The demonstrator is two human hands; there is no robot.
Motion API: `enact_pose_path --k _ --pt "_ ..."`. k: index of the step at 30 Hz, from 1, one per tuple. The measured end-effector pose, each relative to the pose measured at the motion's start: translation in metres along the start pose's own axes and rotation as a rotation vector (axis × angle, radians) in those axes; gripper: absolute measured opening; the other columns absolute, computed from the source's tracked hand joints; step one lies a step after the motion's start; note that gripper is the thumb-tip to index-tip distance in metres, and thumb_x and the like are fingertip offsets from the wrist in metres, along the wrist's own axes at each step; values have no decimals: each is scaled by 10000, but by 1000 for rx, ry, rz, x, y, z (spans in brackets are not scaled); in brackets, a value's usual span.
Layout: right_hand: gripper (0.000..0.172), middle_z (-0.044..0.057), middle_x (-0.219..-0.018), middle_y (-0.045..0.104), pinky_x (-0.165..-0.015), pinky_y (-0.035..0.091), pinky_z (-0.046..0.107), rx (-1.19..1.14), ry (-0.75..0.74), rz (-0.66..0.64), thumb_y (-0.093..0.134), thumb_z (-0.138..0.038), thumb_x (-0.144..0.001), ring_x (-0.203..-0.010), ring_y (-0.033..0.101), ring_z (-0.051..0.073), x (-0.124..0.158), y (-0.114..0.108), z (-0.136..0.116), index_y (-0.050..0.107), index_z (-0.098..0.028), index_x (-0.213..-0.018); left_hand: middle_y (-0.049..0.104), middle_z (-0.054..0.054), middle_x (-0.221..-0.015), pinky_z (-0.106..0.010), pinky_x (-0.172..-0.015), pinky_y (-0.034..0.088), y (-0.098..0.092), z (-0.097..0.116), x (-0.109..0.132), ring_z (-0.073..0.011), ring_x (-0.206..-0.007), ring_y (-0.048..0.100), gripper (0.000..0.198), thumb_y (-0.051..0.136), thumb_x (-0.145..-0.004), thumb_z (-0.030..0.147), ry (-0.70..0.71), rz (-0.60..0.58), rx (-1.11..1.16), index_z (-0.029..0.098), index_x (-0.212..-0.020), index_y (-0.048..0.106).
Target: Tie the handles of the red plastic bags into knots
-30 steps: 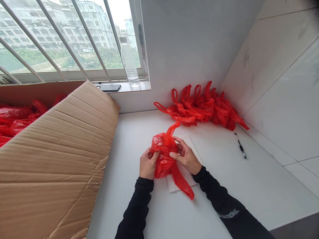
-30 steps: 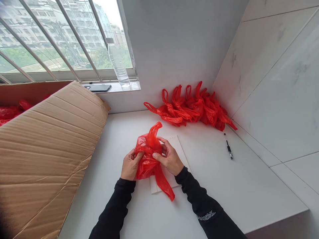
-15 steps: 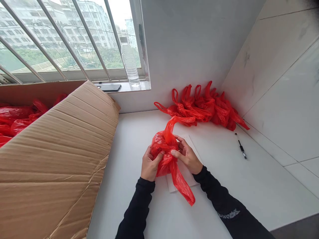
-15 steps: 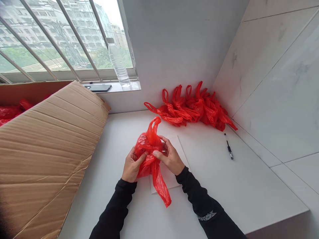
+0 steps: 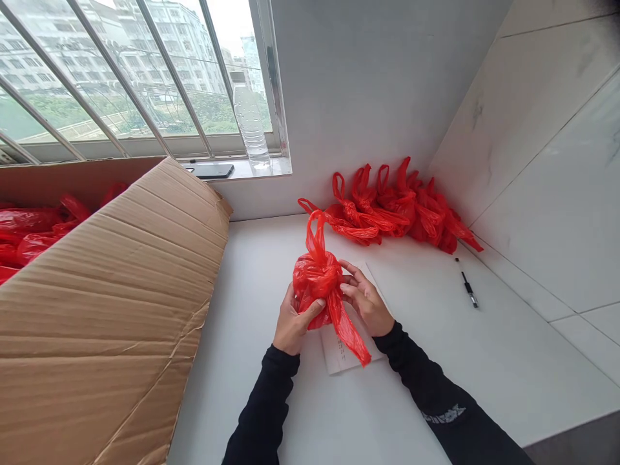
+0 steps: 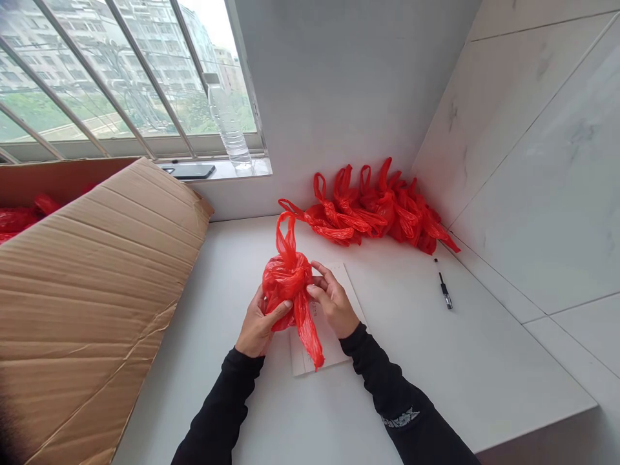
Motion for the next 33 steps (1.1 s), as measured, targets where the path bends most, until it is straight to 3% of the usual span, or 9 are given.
enact_pose_path --k 3,7,12,16,21,24,27,30,33 --pt "605 81 -1245 635 -929 519 394 2 28 -28 625 -351 -884 -1058 641 215 1 2 3 407 -280 -1443 698 -102 -1206 -400 -926 543 -5 -1 -1 -317 -1138 650 599 789 -753 371 -11 61 19 217 -1292 576" --pt "696 54 -1097 667 -893 525 368 38 50 -32 724 -347 -819 -993 651 203 1 3 5 407 -273 -1435 719 -93 -1145 -381 -892 546 -8 -9 -5 -282 -1048 677 498 746 -785 442 -66 6 33 214 -1216 642" --pt "572 10 -888 669 -802 528 340 80 -30 80 743 -326 -787 -835 642 185 -2 -4 2 527 -250 -1311 734 -62 -942 -345 -797 545 -5 -8 -3 -234 -857 685 308 719 -797 366 -114 -11 75 193 -1051 706" --pt "498 8 -916 654 -789 521 326 147 -134 122 691 -237 -797 -859 625 184 0 -5 -6 561 -274 -1277 723 -90 -1064 -385 -846 541 6 0 5 -292 -997 670 395 671 -820 407 -127 -52 185 193 -1153 675" --pt "430 22 -1032 657 -939 497 385 273 -247 -21 629 -209 -838 -950 627 203 9 9 -18 622 -307 -1257 722 -124 -1102 -424 -874 543 8 0 6 -316 -1014 677 452 744 -782 452 -107 -28 179 170 -1129 678" --pt "453 35 -1129 642 -995 474 400 249 -190 -63 588 -292 -900 -1024 618 208 11 13 -18 548 -316 -1351 743 -97 -1026 -385 -845 546 -3 -6 2 -271 -930 697 421 824 -712 354 -87 88 138 161 -1061 690" --pt "499 44 -1102 618 -906 509 366 242 -80 -4 619 -375 -906 -966 618 192 7 8 -8 483 -294 -1379 753 -73 -963 -346 -798 547 -11 -10 -1 -226 -842 706 376 820 -718 352 -91 152 156 169 -1022 694" --pt "503 37 -1006 626 -849 517 349 231 -26 -37 684 -376 -869 -930 623 192 3 6 1 500 -259 -1323 752 -70 -949 -344 -780 551 -11 -11 0 -208 -800 706 374 784 -758 384 -116 154 174 175 -1051 681" --pt "331 32 -949 649 -842 513 349 252 -65 -59 689 -332 -864 -887 625 189 2 6 2 594 -231 -1165 743 -92 -978 -365 -786 556 -4 -7 3 -233 -854 704 406 731 -798 454 -122 92 165 167 -1079 671"
Point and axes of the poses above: each hand's wrist, its own x-axis away from the middle knuckle, its own y-axis out of the palm, z = x × y, the point moved 4 cm from there along -x, towards the middle knuckle
